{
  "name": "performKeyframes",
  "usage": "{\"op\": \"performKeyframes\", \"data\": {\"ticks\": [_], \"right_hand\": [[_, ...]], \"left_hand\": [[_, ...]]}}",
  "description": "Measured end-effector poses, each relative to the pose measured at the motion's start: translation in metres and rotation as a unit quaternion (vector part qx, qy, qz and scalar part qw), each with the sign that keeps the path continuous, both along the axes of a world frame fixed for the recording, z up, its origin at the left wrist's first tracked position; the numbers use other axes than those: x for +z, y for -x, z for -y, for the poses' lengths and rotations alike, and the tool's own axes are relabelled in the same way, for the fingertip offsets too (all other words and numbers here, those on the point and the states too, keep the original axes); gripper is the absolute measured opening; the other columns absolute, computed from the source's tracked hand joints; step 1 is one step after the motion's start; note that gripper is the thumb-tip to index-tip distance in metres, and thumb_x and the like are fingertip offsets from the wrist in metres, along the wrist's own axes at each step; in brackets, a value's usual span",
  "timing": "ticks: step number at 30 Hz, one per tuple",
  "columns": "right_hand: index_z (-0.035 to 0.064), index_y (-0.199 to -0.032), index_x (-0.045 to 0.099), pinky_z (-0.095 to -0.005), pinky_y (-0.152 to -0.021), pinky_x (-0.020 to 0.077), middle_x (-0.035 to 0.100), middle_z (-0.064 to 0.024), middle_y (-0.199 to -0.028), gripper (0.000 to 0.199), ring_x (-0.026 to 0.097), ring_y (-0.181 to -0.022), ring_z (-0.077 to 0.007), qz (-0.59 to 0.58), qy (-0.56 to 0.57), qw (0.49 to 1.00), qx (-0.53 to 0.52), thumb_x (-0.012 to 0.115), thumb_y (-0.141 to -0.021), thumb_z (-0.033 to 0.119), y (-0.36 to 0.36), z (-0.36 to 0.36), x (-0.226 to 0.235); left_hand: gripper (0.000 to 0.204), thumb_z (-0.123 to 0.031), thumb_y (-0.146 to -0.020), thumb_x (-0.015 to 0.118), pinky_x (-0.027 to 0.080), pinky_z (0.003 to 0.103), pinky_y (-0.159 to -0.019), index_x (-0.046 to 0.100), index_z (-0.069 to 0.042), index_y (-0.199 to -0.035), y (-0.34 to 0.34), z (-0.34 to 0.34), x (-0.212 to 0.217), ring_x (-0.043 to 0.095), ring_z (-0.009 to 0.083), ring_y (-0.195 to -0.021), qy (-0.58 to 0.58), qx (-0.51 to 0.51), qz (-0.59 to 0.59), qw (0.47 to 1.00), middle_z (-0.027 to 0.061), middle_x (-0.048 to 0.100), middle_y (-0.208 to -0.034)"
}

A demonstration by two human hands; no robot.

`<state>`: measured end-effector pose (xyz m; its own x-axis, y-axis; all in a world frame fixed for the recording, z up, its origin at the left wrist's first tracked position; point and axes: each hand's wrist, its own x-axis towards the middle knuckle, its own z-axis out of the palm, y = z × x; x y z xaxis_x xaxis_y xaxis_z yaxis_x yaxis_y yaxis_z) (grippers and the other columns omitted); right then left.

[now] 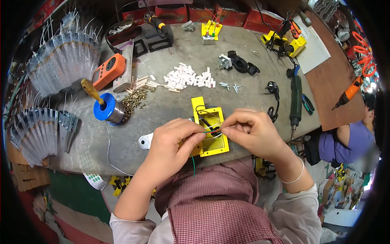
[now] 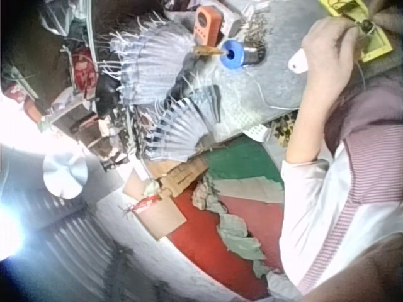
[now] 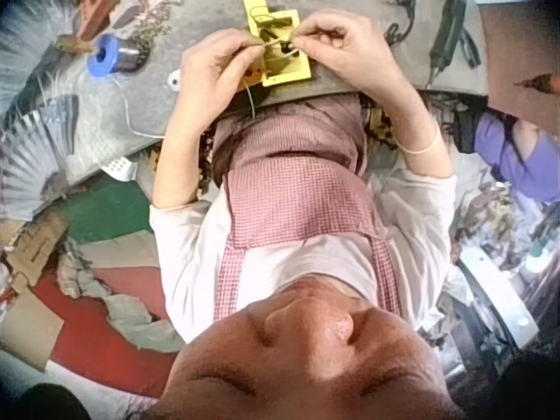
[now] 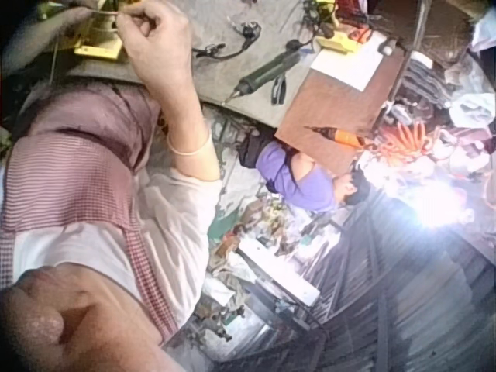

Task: The person assembles an electrical device by fastening screws into the housing and metal bracket using an electric screwdriver, attaching components to the body, and connecting and twisting wires inside the casing by hand.

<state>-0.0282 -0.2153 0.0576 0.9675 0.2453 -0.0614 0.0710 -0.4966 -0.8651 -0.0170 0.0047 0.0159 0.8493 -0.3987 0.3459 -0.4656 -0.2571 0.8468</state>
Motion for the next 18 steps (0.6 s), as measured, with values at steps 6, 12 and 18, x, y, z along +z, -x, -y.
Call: {"op": "performKeyframes", "data": {"ticks": [6, 12, 18], "right_hand": [[-0.0026, -0.086, 0.067, -0.0194, -0.052, 0.0327, 0.057, 0.0049, -0.073, 0.008, 0.041, -0.063, -0.0002, -0.067, -0.025, 0.997, 0.013, 0.069, -0.086, 0.005, 0.002, 0.005, -0.002], [-0.0029, -0.088, 0.067, -0.0184, -0.054, 0.0333, 0.057, 0.0055, -0.074, 0.01, 0.042, -0.065, 0.0005, -0.097, -0.072, 0.993, 0.004, 0.067, -0.088, 0.007, 0.005, 0.003, 0.005], [-0.0019, -0.09, 0.069, -0.0199, -0.055, 0.037, 0.058, 0.005, -0.072, 0.01, 0.045, -0.065, -0.0003, -0.093, -0.071, 0.993, -0.01, 0.067, -0.087, 0.007, 0.007, 0.008, -0.001]], "left_hand": [[0.012, -0.005, -0.077, 0.073, 0.045, 0.034, -0.064, 0.069, -0.004, -0.089, -0.002, 0.002, 0.01, 0.059, 0.0232, -0.067, -0.082, 0.007, 0.072, 0.994, 0.0074, 0.062, -0.072], [0.014, -0.004, -0.076, 0.073, 0.046, 0.035, -0.065, 0.07, -0.005, -0.089, -0.001, 0.013, 0.01, 0.06, 0.0232, -0.069, -0.091, 0.025, 0.159, 0.983, 0.0068, 0.064, -0.074], [0.011, -0.004, -0.078, 0.07, 0.046, 0.032, -0.069, 0.072, -0.007, -0.088, 0.006, 0.014, 0.01, 0.062, 0.0228, -0.074, -0.028, 0.049, 0.064, 0.996, 0.0062, 0.07, -0.083]]}}
